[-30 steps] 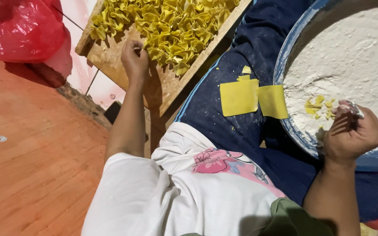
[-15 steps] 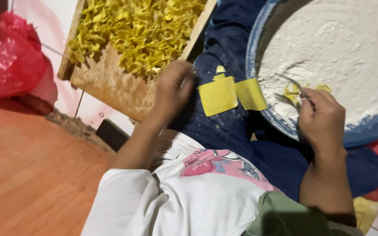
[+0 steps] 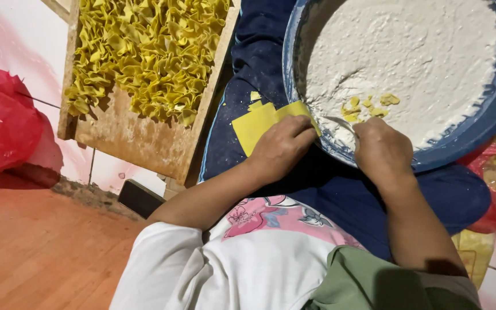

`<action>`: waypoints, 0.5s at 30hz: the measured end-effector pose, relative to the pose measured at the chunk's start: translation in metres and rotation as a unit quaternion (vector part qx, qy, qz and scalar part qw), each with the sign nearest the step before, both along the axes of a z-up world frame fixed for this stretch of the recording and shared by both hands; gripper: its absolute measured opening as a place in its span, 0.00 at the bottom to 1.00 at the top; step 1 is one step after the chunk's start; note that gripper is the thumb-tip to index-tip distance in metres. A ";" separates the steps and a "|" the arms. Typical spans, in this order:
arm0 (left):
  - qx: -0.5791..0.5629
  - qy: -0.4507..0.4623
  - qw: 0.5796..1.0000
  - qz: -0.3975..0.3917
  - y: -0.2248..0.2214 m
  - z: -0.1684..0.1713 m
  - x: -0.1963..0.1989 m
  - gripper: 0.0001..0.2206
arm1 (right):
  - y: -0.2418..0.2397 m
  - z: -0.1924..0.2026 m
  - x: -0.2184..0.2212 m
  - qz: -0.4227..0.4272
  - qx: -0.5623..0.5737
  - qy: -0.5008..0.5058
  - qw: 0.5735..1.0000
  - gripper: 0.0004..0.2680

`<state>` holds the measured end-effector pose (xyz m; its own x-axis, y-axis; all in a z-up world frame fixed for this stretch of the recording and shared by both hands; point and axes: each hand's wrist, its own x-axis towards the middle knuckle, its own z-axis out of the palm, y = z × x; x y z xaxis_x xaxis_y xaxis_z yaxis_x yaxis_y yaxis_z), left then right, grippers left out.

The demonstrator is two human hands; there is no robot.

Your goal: Filling and folding dough wrappers to make dumplings

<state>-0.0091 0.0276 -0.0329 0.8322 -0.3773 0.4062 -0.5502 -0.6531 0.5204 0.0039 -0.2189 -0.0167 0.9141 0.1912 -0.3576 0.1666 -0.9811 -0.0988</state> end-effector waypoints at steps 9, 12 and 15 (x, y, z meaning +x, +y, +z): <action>-0.002 -0.011 1.000 -0.010 0.001 -0.009 -0.001 0.04 | -0.012 0.004 0.003 -0.047 -0.018 0.079 0.996 0.08; -0.017 -0.001 1.000 -0.005 -0.002 -0.010 0.000 0.03 | -0.006 -0.001 0.012 -0.068 0.072 0.114 0.989 0.08; -0.120 0.045 0.992 0.002 0.008 0.028 0.008 0.04 | -0.009 -0.010 0.013 -0.114 0.150 0.145 0.971 0.08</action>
